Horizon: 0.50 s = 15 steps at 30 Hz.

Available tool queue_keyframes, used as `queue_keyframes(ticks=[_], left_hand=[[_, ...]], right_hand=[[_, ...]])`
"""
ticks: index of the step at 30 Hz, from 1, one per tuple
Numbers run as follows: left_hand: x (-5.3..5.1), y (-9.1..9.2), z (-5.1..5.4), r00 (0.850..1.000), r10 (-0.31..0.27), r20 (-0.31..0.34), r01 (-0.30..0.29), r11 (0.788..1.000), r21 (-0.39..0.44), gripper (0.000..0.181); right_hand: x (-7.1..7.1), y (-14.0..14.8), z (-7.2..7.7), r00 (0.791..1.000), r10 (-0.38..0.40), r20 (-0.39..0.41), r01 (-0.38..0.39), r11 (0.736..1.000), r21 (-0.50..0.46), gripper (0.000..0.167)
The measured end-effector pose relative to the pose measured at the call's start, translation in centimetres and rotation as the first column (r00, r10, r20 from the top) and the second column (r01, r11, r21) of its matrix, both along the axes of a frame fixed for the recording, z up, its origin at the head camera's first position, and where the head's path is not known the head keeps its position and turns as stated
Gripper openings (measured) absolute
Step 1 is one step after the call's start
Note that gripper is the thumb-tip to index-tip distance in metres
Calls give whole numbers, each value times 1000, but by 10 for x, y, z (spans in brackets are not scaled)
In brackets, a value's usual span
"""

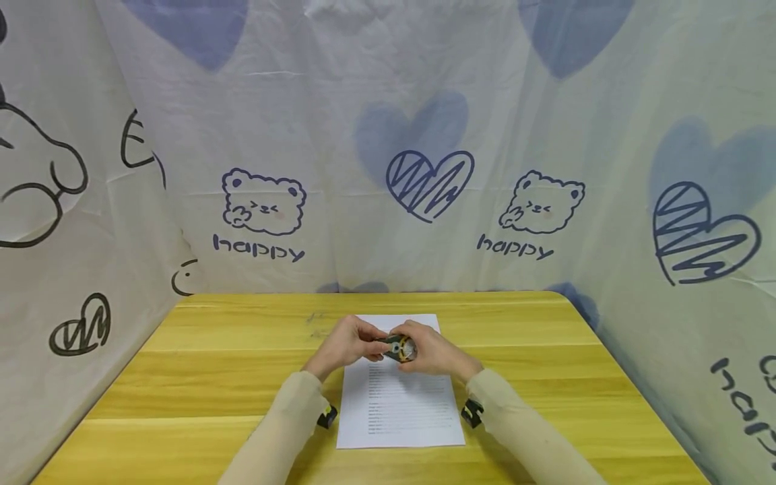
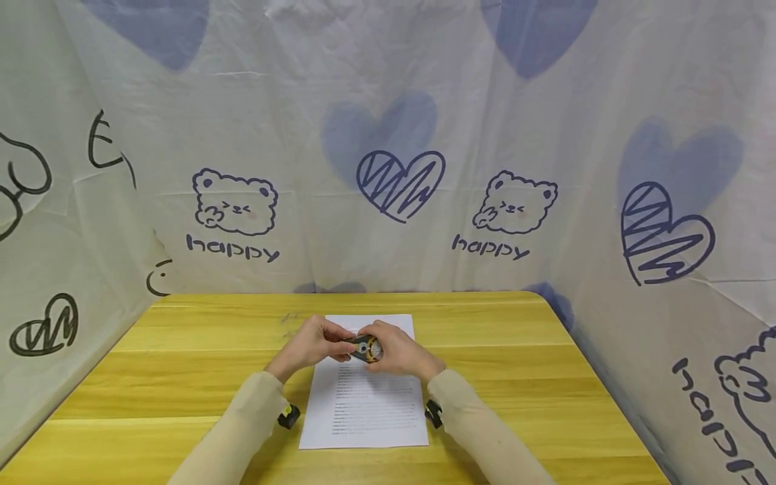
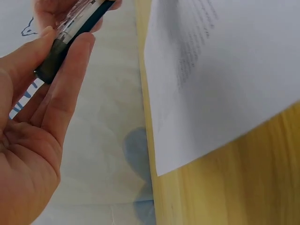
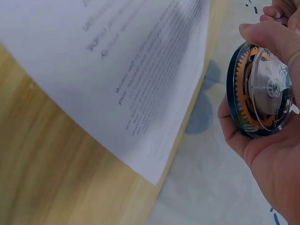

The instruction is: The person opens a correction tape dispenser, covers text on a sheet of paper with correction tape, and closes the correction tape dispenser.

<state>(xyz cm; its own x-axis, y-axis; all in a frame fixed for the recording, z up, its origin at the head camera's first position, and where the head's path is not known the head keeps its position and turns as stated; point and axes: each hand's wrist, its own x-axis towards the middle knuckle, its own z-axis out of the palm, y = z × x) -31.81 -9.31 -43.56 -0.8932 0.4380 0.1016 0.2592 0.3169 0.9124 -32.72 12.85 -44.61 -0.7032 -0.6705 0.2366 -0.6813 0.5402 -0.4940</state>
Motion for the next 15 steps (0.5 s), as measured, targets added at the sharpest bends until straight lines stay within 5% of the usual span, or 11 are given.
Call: queue_keyframes(ticks=[15], left_hand=[[-3,2,-3,996,87,17,-88,992,87,23]], right_hand=[[0,4,3,998,-59,14,60,996,-60,59]])
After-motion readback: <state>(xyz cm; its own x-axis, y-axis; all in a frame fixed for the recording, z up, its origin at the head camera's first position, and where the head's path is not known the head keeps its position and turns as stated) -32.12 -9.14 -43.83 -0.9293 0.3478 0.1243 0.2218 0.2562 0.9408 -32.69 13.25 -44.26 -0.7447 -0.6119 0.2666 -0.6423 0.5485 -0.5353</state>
